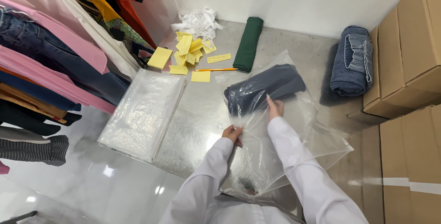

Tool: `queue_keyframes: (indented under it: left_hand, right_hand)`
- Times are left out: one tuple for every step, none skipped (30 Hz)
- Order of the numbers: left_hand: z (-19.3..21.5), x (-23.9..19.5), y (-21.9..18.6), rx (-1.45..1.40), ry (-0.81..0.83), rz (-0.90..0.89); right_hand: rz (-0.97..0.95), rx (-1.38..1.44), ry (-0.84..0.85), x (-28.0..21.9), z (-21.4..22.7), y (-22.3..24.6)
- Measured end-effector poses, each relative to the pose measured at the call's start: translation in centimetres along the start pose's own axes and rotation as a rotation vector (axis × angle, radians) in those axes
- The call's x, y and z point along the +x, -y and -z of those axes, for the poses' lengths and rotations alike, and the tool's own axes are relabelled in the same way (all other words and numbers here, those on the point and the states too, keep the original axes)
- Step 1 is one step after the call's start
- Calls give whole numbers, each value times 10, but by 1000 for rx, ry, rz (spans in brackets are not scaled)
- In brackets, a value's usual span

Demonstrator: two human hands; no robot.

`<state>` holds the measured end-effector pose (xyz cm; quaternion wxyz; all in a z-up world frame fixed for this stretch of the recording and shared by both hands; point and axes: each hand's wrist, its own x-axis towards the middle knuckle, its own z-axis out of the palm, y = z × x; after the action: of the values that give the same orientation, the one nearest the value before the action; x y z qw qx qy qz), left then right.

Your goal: The person wraps a folded dark garment in a clear plastic bag on a metal table. They then place the wrapped garment into a cardboard box, close the box, and tie a white ribbon around it to secure the package.

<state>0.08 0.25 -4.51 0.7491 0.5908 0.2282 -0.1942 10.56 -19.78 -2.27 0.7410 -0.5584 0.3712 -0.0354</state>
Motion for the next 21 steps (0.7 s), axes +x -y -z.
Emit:
queue_keyframes:
  left_hand:
    - [-3,-7,-3,-2,1,2]
    - [-3,-12,-8,2,-12,-8]
    - [-3,-18,-14,5,-26,-18]
    - [-2,-14,-14,4,-28,-19]
    - [-2,-10,-13,2,-47,-18]
    - [-3,-6,-12,-2,-64,-18]
    - [-3,-2,-10,-5,-65,-20]
    - [-2,2,-8,-34,-57,-24]
    - [-1,6,-6,-63,-49,-28]
    - [-1,6,-6,-67,-53,-31]
    - [0,5,-5,-82,-36,-35]
    - [0,5,-5,-96,-17,-38]
    - [1,5,-6,-99,-20,-41]
    - [1,4,-6,-102,11,-34]
    - [1,3,-5,-105,42,-27]
    - [2,1,-4,-108,41,-28]
    - [3,-1,-3,-92,95,3]
    - [5,-1,-3,-75,150,31]
    - [4,-7,-7,-78,149,29]
    - [5,-13,-11,-46,149,48]
    - [6,-19,-15,-15,149,67]
  right_hand:
    - [0,-3,-2,-10,2,4]
    - [27,19,25,-20,-1,9]
    - [55,40,52,-30,-3,14]
    - [55,39,54,-45,-4,22]
    - [82,53,89,-60,-6,31]
    - [111,66,124,-74,-6,41]
    - [114,64,126,-65,-4,35]
    - [90,54,160,-55,-2,30]
    - [66,43,193,-45,-1,25]
    - [67,41,199,-54,0,30]
    - [88,-13,222,-63,1,35]
    - [109,-66,245,-72,3,40]
    - [110,-67,249,-67,3,37]
    - [127,-117,251,-63,5,33]
    - [145,-168,254,-58,7,29]
    - [146,-170,256,-50,10,23]
    - [101,-183,239,-41,12,17]
    - [58,-194,221,-32,13,12]
    - [61,-195,223,-45,15,18]
    - [38,-168,231,-60,16,23]
    - [15,-142,238,-75,18,29]
